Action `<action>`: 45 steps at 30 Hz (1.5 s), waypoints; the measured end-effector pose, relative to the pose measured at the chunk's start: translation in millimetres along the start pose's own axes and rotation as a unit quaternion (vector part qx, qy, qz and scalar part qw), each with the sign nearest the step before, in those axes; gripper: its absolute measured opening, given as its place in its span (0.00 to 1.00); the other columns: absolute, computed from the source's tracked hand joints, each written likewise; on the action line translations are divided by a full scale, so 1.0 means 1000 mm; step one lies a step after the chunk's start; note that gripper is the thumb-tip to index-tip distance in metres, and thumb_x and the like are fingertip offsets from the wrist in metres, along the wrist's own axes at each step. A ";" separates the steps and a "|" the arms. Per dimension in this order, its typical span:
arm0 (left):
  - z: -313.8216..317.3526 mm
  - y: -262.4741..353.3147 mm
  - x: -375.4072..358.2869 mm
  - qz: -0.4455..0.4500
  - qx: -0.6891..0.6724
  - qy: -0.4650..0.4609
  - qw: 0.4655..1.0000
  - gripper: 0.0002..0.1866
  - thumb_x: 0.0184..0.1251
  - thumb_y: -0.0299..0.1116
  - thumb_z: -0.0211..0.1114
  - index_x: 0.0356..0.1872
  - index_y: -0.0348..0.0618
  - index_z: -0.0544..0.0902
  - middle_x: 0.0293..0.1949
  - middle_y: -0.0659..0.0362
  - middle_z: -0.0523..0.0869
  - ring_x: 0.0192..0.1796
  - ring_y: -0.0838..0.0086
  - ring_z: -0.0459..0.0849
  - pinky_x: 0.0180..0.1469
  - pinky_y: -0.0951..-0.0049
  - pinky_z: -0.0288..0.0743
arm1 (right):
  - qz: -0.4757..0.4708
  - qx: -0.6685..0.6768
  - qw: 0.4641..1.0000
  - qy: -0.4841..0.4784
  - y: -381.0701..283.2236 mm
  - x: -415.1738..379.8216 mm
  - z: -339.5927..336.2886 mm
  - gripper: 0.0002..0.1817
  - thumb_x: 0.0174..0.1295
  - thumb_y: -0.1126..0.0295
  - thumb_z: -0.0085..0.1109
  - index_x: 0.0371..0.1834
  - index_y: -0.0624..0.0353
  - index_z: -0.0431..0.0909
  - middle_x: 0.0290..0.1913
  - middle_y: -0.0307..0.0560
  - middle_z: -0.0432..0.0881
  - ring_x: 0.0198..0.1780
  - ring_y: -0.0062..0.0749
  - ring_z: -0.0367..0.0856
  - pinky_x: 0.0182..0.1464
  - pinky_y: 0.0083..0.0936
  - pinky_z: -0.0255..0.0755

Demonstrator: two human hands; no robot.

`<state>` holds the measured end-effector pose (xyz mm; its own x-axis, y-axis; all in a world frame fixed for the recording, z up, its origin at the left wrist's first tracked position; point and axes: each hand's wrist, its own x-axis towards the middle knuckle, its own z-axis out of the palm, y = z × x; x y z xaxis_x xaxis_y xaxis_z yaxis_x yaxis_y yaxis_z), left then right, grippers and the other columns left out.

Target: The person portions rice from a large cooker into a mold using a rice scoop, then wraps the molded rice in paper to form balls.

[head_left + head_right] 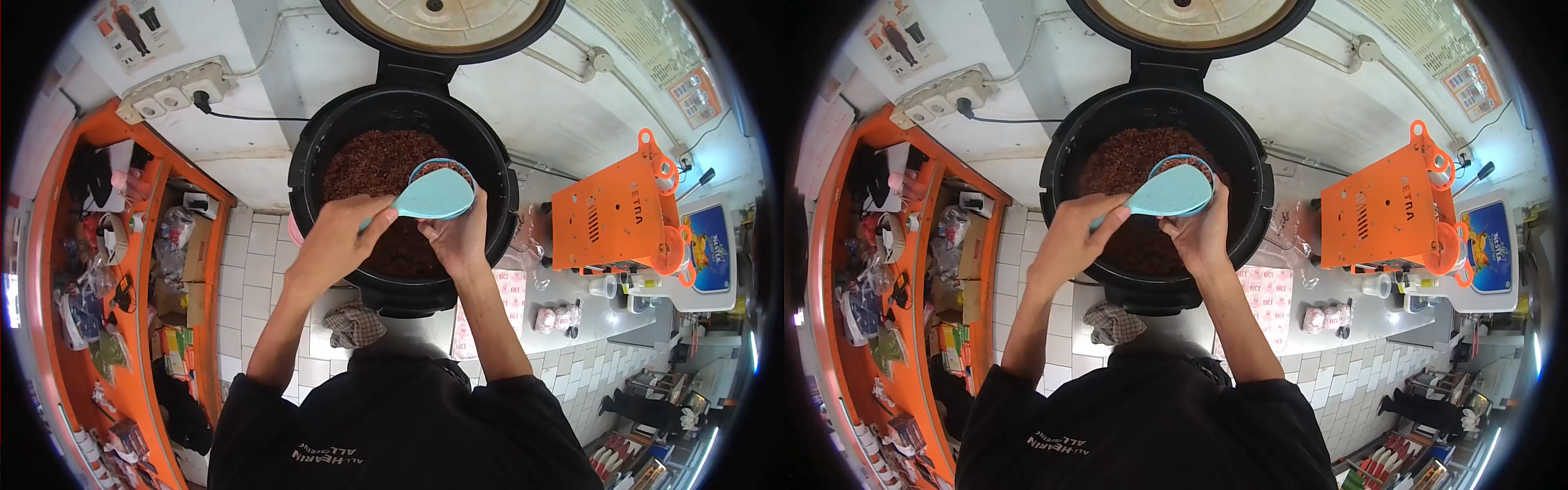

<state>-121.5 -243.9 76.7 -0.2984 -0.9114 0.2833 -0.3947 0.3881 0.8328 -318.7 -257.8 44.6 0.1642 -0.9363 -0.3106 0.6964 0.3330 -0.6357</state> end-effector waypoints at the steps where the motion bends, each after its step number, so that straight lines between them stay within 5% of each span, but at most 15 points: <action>1: -0.004 0.000 0.003 0.011 -0.024 0.001 1.000 0.12 0.72 0.33 0.61 0.49 0.37 0.84 0.37 0.43 0.86 0.40 0.50 0.86 0.43 0.61 0.78 | -0.013 0.015 1.000 0.016 0.000 -0.001 0.001 0.28 0.73 0.44 0.31 0.55 0.53 0.73 0.39 0.46 0.81 0.29 0.31 0.76 0.22 0.19 0.59; 10: 0.007 0.016 0.008 0.094 0.067 0.003 0.993 0.15 0.73 0.35 0.61 0.53 0.37 0.84 0.34 0.43 0.85 0.36 0.50 0.84 0.42 0.61 0.76 | -0.129 0.127 0.979 -0.092 0.016 -0.009 -0.002 0.24 0.71 0.48 0.38 0.59 0.50 0.71 0.55 0.43 0.76 0.51 0.33 0.74 0.46 0.31 0.68; 15: -0.003 0.065 0.011 -0.009 0.140 -0.058 0.988 0.15 0.73 0.36 0.61 0.51 0.37 0.84 0.41 0.41 0.86 0.44 0.46 0.84 0.48 0.64 0.78 | -0.175 0.173 0.964 -0.099 0.015 -0.026 0.006 0.23 0.70 0.50 0.39 0.60 0.50 0.70 0.58 0.43 0.76 0.57 0.35 0.74 0.51 0.36 0.68; 21: -0.014 0.059 0.003 0.038 0.162 0.041 0.985 0.19 0.75 0.42 0.59 0.48 0.33 0.84 0.36 0.45 0.88 0.40 0.65 0.87 0.47 0.70 0.76 | -0.203 0.172 0.954 -0.135 0.011 -0.048 -0.019 0.24 0.72 0.48 0.36 0.61 0.51 0.70 0.59 0.46 0.78 0.59 0.47 0.78 0.47 0.36 0.71; 24: -0.011 0.050 0.002 -0.163 0.221 0.033 0.961 0.28 0.73 0.53 0.59 0.56 0.35 0.82 0.48 0.45 0.87 0.53 0.64 0.84 0.59 0.65 0.73 | -0.194 0.202 0.954 -0.105 -0.005 -0.090 -0.070 0.32 0.71 0.41 0.39 0.65 0.55 0.68 0.57 0.50 0.79 0.57 0.52 0.78 0.49 0.37 0.71; 25: 0.001 0.035 0.001 -0.177 0.216 0.032 0.960 0.28 0.73 0.53 0.59 0.56 0.35 0.82 0.48 0.45 0.87 0.53 0.64 0.84 0.59 0.65 0.73 | -0.181 0.198 0.958 -0.099 -0.008 -0.106 -0.096 0.32 0.71 0.41 0.39 0.65 0.55 0.68 0.57 0.50 0.79 0.57 0.52 0.78 0.49 0.37 0.71; 28: 0.055 0.017 -0.023 0.093 0.502 0.166 0.844 0.36 0.67 0.57 0.62 0.70 0.48 0.70 0.66 0.47 0.72 0.70 0.43 0.64 0.68 0.41 0.58 | -0.112 0.167 0.979 0.020 -0.012 -0.151 -0.196 0.36 0.68 0.35 0.42 0.65 0.53 0.69 0.57 0.48 0.78 0.55 0.48 0.77 0.52 0.38 0.69; 30: 0.134 0.060 -0.046 0.165 0.377 0.224 0.883 0.22 0.65 0.47 0.66 0.56 0.47 0.80 0.53 0.49 0.80 0.61 0.46 0.73 0.61 0.46 0.65 | -0.070 0.143 0.983 0.087 -0.005 -0.178 -0.269 0.36 0.68 0.34 0.43 0.65 0.53 0.69 0.57 0.47 0.78 0.52 0.42 0.76 0.49 0.36 0.68; 33: 0.290 0.034 -0.138 0.082 0.145 -0.085 0.982 0.19 0.62 0.41 0.69 0.51 0.45 0.83 0.51 0.54 0.82 0.57 0.56 0.79 0.63 0.52 0.69 | -0.039 0.114 0.983 0.141 0.011 -0.200 -0.357 0.34 0.69 0.36 0.43 0.64 0.52 0.70 0.57 0.44 0.77 0.51 0.36 0.76 0.43 0.33 0.67; 36: 0.399 -0.030 -0.192 -0.034 0.180 -0.109 0.977 0.41 0.61 0.49 0.69 0.71 0.37 0.67 0.72 0.44 0.65 0.75 0.51 0.61 0.74 0.51 0.56 | -0.040 0.009 0.979 0.202 0.016 -0.197 -0.384 0.33 0.69 0.36 0.44 0.63 0.51 0.70 0.56 0.41 0.78 0.51 0.32 0.76 0.40 0.30 0.68; 38: 0.421 -0.058 -0.212 -0.066 0.228 -0.124 0.964 0.47 0.60 0.54 0.69 0.74 0.37 0.61 0.75 0.45 0.58 0.78 0.53 0.54 0.76 0.51 0.52 | -0.073 -0.202 0.950 0.225 0.019 -0.190 -0.388 0.31 0.67 0.42 0.53 0.64 0.52 0.70 0.55 0.40 0.78 0.52 0.30 0.76 0.43 0.29 0.72; 41: 0.424 -0.062 -0.215 -0.106 0.285 -0.153 0.940 0.55 0.56 0.60 0.69 0.77 0.37 0.53 0.79 0.46 0.51 0.81 0.56 0.47 0.78 0.52 0.47 | -0.323 -0.546 0.768 0.080 0.038 -0.166 -0.394 0.33 0.55 0.54 0.70 0.65 0.46 0.74 0.59 0.49 0.75 0.55 0.38 0.77 0.51 0.34 0.74; 42: 0.424 -0.060 -0.216 -0.114 0.296 -0.167 0.933 0.58 0.54 0.63 0.69 0.77 0.36 0.52 0.79 0.46 0.50 0.81 0.56 0.47 0.78 0.52 0.46 | -0.320 -0.543 0.772 0.077 0.049 -0.167 -0.397 0.33 0.55 0.54 0.70 0.65 0.46 0.74 0.59 0.49 0.75 0.55 0.38 0.77 0.51 0.34 0.74; 44: 0.426 -0.060 -0.216 -0.114 0.292 -0.160 0.936 0.58 0.53 0.63 0.69 0.77 0.36 0.52 0.79 0.47 0.50 0.81 0.57 0.47 0.78 0.52 0.47 | -0.262 -0.778 0.570 0.031 0.067 -0.165 -0.407 0.39 0.43 0.54 0.77 0.63 0.42 0.76 0.61 0.51 0.72 0.57 0.47 0.75 0.53 0.43 0.74; 45: 0.423 -0.059 -0.215 -0.108 0.285 -0.158 0.939 0.59 0.53 0.63 0.69 0.77 0.36 0.53 0.79 0.47 0.50 0.81 0.57 0.47 0.78 0.51 0.47 | -0.264 -0.774 0.574 0.030 0.068 -0.170 -0.405 0.39 0.43 0.54 0.77 0.63 0.42 0.76 0.61 0.51 0.72 0.57 0.47 0.75 0.53 0.43 0.74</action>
<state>-401.6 -12.6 -234.9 -0.3642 -0.9267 -0.0931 -0.8505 0.2902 0.4387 -582.4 -30.7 -231.8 0.1587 -0.9624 0.2203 -0.8260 -0.2517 -0.5043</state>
